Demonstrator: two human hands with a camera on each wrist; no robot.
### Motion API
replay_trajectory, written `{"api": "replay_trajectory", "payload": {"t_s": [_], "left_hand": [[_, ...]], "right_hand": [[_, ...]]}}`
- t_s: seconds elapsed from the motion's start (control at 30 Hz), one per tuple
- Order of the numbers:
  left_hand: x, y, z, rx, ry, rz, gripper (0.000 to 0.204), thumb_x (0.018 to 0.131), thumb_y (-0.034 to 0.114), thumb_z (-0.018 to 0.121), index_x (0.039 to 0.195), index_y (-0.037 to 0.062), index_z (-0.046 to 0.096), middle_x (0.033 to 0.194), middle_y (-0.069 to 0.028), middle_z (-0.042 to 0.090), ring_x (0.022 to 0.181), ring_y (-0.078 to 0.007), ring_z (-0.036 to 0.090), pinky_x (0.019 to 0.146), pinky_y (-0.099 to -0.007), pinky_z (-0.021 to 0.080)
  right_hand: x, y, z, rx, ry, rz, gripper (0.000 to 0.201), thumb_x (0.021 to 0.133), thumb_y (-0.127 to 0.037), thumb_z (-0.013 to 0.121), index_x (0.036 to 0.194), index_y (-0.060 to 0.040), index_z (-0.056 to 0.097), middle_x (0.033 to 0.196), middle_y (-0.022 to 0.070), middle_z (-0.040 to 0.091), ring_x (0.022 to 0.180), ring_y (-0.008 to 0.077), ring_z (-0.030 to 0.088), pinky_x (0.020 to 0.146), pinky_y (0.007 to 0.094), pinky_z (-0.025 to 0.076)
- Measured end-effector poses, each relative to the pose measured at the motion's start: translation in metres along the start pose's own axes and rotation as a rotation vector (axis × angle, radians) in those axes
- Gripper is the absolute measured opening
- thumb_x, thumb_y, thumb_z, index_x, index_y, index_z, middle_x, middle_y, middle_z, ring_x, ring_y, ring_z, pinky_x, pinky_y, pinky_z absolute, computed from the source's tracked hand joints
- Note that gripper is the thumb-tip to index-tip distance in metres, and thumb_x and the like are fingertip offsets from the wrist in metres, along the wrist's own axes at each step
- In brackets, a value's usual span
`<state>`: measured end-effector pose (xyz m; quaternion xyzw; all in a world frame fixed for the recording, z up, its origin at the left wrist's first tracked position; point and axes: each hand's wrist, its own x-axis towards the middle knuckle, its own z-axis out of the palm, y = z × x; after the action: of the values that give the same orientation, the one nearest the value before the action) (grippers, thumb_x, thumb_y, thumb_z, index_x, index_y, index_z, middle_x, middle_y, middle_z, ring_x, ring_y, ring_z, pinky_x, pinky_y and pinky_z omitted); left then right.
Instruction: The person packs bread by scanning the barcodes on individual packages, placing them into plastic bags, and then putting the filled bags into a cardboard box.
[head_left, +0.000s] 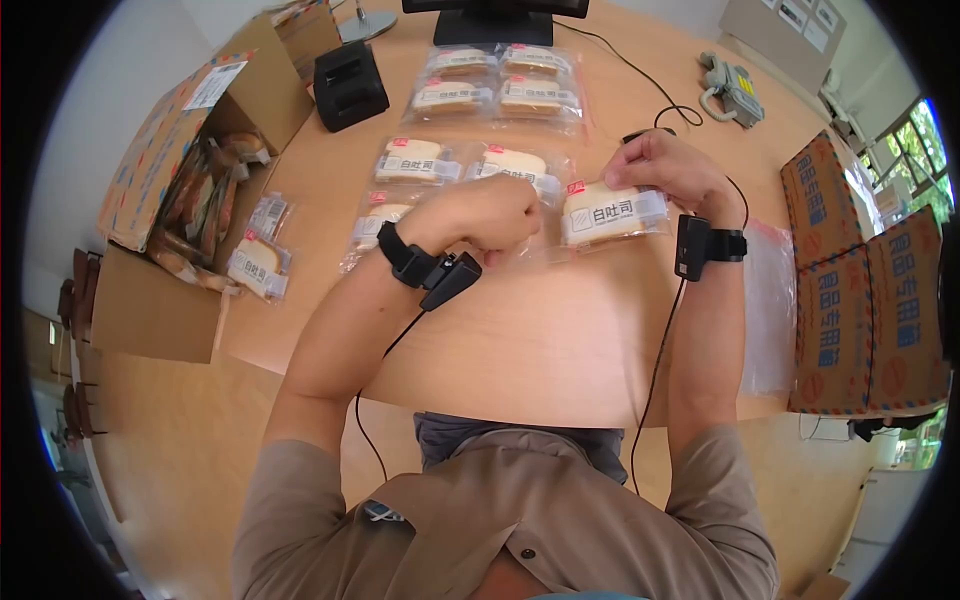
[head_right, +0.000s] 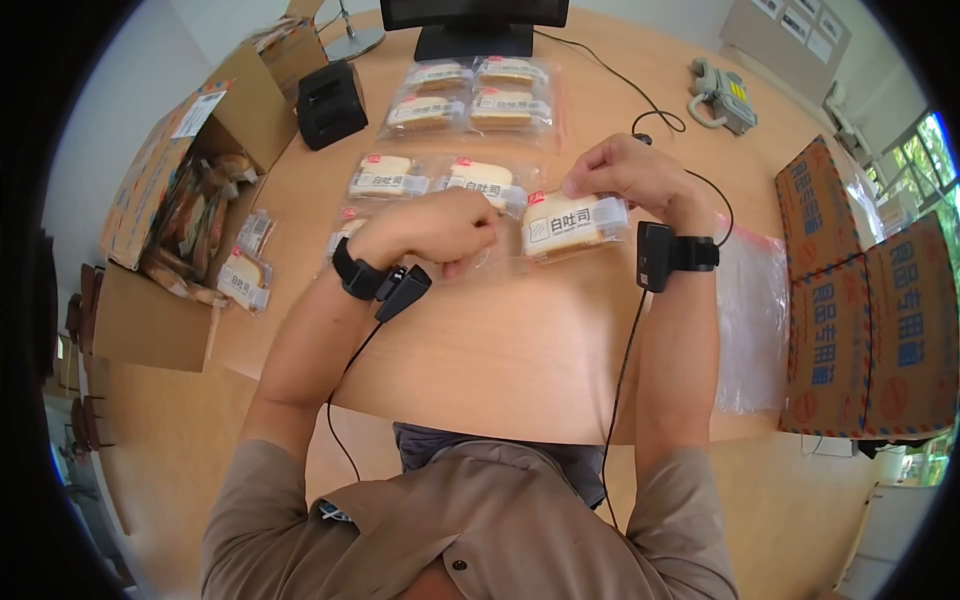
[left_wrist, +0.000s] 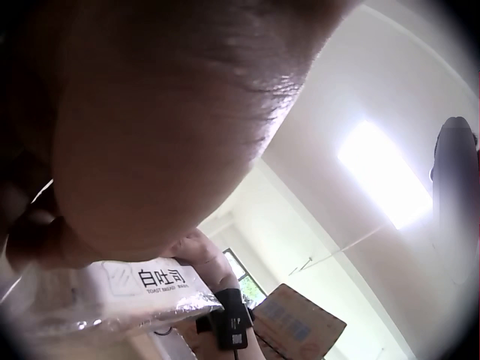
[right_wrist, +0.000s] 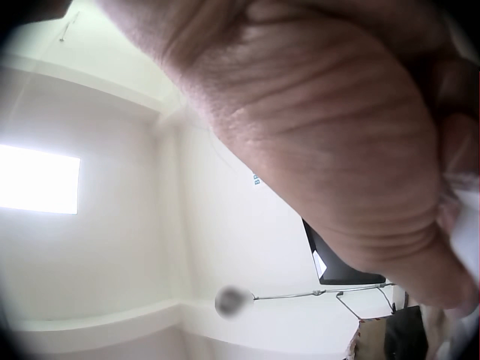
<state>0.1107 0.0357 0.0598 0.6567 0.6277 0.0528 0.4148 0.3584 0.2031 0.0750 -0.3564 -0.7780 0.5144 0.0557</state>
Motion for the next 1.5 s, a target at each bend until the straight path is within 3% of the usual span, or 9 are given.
{"api": "replay_trajectory", "payload": {"t_s": [0.33, 0.5, 0.73, 0.83, 1.0, 1.1, 1.23, 1.43, 1.5], "left_hand": [[-0.013, 0.017, -0.005, -0.048, 0.134, 0.054, 0.037, 0.102, 0.018, 0.052, 0.073, -0.0024, 0.061, 0.059, -0.0109, 0.068, 0.053, -0.0222, 0.073, 0.054, -0.0359, 0.055], [-0.014, 0.014, -0.008, -0.009, 0.151, 0.052, 0.038, 0.103, 0.020, 0.052, 0.073, -0.0025, 0.057, 0.064, -0.0128, 0.069, 0.054, -0.0240, 0.074, 0.056, -0.0367, 0.056], [-0.012, 0.013, -0.003, -0.023, 0.121, 0.105, 0.036, 0.106, 0.024, 0.054, 0.087, -0.0045, 0.065, 0.077, -0.0149, 0.069, 0.062, -0.0245, 0.076, 0.056, -0.0386, 0.055], [-0.006, 0.000, -0.006, 0.006, 0.112, 0.200, 0.033, 0.107, 0.025, 0.058, 0.094, -0.0039, 0.067, 0.080, -0.0147, 0.070, 0.062, -0.0225, 0.074, 0.059, -0.0383, 0.055], [-0.019, -0.008, -0.027, 0.001, 0.188, 0.181, 0.027, 0.101, 0.025, 0.071, 0.101, -0.0010, 0.068, 0.085, -0.0142, 0.072, 0.069, -0.0226, 0.073, 0.066, -0.0379, 0.056], [-0.002, -0.024, -0.010, 0.216, 0.232, 0.139, 0.034, 0.092, 0.027, 0.081, 0.109, 0.0022, 0.066, 0.095, -0.0159, 0.072, 0.092, -0.0276, 0.072, 0.077, -0.0423, 0.055], [-0.004, -0.042, 0.002, 0.157, 0.267, 0.296, 0.038, 0.092, 0.029, 0.082, 0.114, 0.0033, 0.066, 0.091, -0.0121, 0.069, 0.087, -0.0259, 0.067, 0.079, -0.0406, 0.054], [-0.076, -0.092, -0.044, 0.006, 0.492, 0.024, 0.058, 0.094, 0.048, 0.083, 0.123, -0.0002, 0.068, 0.116, -0.0193, 0.069, 0.097, -0.0308, 0.069, 0.087, -0.0413, 0.056], [-0.099, -0.090, -0.044, 0.259, 0.624, -0.293, 0.075, 0.091, 0.060, 0.080, 0.131, -0.0019, 0.068, 0.132, -0.0273, 0.066, 0.111, -0.0408, 0.071, 0.097, -0.0461, 0.057]], "right_hand": [[0.029, -0.008, 0.045, 0.269, -0.324, -0.023, 0.021, 0.098, -0.019, 0.082, 0.106, 0.0004, 0.080, 0.075, 0.0003, 0.071, 0.061, 0.0065, 0.061, 0.054, 0.0231, 0.048], [0.018, -0.024, 0.048, 0.042, -0.129, 0.062, 0.018, 0.096, -0.007, 0.078, 0.110, 0.0044, 0.075, 0.094, 0.0093, 0.079, 0.077, 0.0134, 0.077, 0.070, 0.0253, 0.063], [0.028, -0.014, 0.068, 0.289, -0.339, -0.045, 0.021, 0.093, -0.001, 0.074, 0.113, 0.0031, 0.069, 0.097, 0.0160, 0.079, 0.090, 0.0229, 0.082, 0.079, 0.0321, 0.068], [0.025, -0.022, 0.061, 0.258, -0.317, -0.060, 0.018, 0.098, -0.007, 0.071, 0.114, 0.0018, 0.067, 0.096, 0.0148, 0.079, 0.085, 0.0236, 0.082, 0.074, 0.0324, 0.067], [0.019, -0.020, 0.034, -0.022, 0.047, 0.155, 0.025, 0.105, -0.025, 0.069, 0.113, -0.0016, 0.068, 0.094, 0.0112, 0.080, 0.077, 0.0187, 0.079, 0.058, 0.0299, 0.059], [0.022, -0.016, 0.036, -0.121, 0.111, 0.183, 0.032, 0.104, -0.029, 0.073, 0.112, 0.0010, 0.069, 0.091, 0.0121, 0.079, 0.075, 0.0191, 0.079, 0.059, 0.0321, 0.061], [0.031, -0.015, 0.054, -0.292, 0.191, 0.199, 0.049, 0.097, -0.042, 0.081, 0.106, 0.0065, 0.073, 0.084, 0.0151, 0.078, 0.065, 0.0227, 0.076, 0.057, 0.0339, 0.062], [0.035, -0.036, 0.083, -0.535, 0.300, 0.230, 0.067, 0.083, -0.056, 0.088, 0.105, 0.0071, 0.079, 0.101, 0.0252, 0.081, 0.091, 0.0357, 0.080, 0.080, 0.0439, 0.064], [0.041, -0.034, 0.092, -0.621, 0.307, 0.204, 0.066, 0.078, -0.053, 0.091, 0.107, 0.0054, 0.080, 0.108, 0.0265, 0.080, 0.104, 0.0389, 0.078, 0.089, 0.0459, 0.062]]}}
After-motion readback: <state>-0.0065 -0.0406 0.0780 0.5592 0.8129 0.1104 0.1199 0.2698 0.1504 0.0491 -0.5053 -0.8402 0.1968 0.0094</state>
